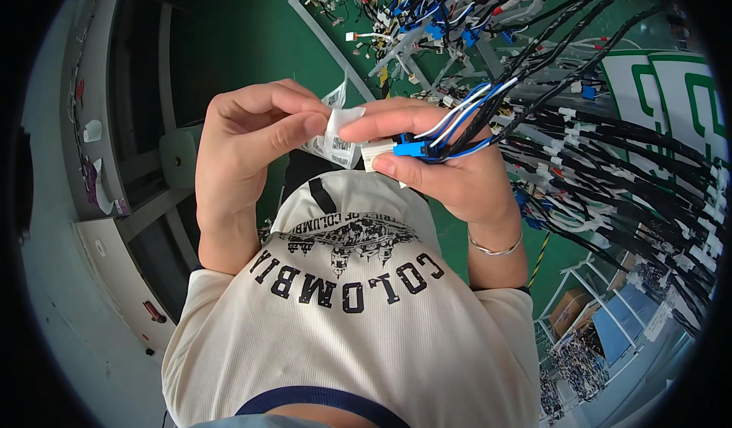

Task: Applying adhesive identification labels to individual wires within a large wiring harness assembly.

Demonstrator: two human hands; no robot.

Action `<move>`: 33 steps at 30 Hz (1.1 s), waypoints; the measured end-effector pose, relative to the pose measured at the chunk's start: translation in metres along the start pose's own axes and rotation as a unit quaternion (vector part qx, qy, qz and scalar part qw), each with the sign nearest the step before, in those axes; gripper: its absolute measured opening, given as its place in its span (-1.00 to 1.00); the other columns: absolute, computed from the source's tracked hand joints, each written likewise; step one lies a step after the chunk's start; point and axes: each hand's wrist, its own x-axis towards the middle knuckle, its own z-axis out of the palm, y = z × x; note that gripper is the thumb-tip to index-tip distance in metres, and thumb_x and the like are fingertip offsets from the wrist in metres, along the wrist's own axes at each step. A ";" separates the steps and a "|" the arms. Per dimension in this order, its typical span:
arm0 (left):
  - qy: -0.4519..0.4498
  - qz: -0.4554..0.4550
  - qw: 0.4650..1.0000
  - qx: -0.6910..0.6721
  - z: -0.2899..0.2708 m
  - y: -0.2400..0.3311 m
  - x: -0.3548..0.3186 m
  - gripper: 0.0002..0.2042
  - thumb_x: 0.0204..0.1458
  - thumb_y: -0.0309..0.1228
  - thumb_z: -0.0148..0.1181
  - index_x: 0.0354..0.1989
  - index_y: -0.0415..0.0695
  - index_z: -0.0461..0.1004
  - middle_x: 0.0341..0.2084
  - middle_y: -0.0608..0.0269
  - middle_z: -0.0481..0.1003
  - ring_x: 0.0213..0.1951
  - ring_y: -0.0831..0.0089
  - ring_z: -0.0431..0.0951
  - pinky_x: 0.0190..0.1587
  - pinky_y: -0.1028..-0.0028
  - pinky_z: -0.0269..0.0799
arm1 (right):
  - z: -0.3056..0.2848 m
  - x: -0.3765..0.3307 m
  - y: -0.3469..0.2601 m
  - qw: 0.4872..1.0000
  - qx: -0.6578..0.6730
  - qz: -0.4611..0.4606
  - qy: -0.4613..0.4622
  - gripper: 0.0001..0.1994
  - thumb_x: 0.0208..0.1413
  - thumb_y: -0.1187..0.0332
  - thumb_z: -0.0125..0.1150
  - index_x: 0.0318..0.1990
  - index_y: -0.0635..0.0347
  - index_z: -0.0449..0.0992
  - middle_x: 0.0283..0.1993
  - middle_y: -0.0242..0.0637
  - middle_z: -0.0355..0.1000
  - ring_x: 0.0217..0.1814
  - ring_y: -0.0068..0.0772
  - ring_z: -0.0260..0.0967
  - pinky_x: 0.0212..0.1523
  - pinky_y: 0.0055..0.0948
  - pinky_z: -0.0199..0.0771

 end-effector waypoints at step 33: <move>-0.032 0.067 0.995 0.073 -0.003 0.001 -0.009 -0.86 -0.11 -0.68 0.33 -0.33 -0.36 0.59 -0.31 0.09 0.56 -0.26 0.45 0.56 -0.17 0.50 0.50 | -0.007 0.000 0.016 0.995 0.080 -0.035 -0.050 -0.68 0.03 0.46 0.27 -0.05 0.43 0.56 -0.04 -0.06 0.50 0.01 -0.28 0.45 0.07 -0.36 0.38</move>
